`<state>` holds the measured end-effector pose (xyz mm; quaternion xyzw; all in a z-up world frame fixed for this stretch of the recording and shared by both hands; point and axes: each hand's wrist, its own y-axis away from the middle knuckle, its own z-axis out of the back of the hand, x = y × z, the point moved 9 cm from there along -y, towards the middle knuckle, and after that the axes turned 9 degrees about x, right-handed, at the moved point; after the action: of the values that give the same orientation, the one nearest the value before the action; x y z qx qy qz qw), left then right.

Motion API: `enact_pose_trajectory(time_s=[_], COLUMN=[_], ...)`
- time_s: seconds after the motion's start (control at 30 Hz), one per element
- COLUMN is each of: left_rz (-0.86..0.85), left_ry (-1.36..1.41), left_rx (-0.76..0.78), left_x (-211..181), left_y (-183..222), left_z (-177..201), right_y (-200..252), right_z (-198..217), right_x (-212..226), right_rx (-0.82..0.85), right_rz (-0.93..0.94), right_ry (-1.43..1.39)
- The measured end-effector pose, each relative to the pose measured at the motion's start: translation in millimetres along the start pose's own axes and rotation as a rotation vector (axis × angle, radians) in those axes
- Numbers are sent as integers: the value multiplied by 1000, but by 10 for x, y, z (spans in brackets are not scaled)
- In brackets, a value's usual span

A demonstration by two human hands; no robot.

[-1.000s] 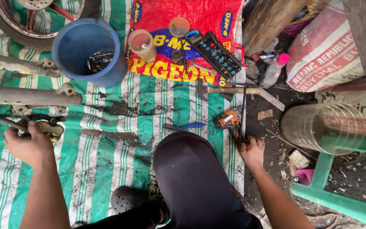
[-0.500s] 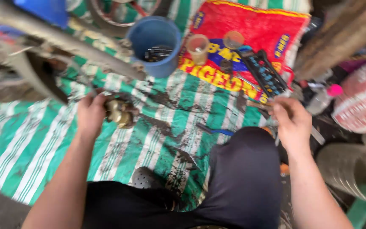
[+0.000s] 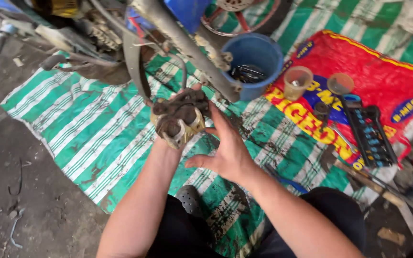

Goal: Inspecting and manipulating a motorcycle brake caliper assembly using a small tool to check the pads and pins.

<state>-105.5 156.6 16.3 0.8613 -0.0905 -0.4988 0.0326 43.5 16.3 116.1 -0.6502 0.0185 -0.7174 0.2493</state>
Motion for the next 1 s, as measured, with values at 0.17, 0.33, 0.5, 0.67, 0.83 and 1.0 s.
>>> enact_pose_trajectory(time_s=[0.17,0.33,0.5,0.67,0.83,1.0], left_rz=[-104,-194,-248,-682,-968,-989], left_ry=[-17,-66,-96,-530,-1199,-1107], left_rx=[-56,-66,-58,126,273,316], left_x=[107,132,30,-1419,-1662,-1804], left_y=[11,-30,-136,1160,1693,1479], left_z=[135,292,528,-401,-1065,-682], right_y=[-26,-167,-221,-336,-413,-327], right_z=[-127,-250,-146,35,31,-140], right_x=[131,123,236,300,441,394], right_rx=[-258,-313,-344,-228,-228,-207], right_rz=[114,184,237,145,101,236], right_ry=[294,238,31,-202,65,313])
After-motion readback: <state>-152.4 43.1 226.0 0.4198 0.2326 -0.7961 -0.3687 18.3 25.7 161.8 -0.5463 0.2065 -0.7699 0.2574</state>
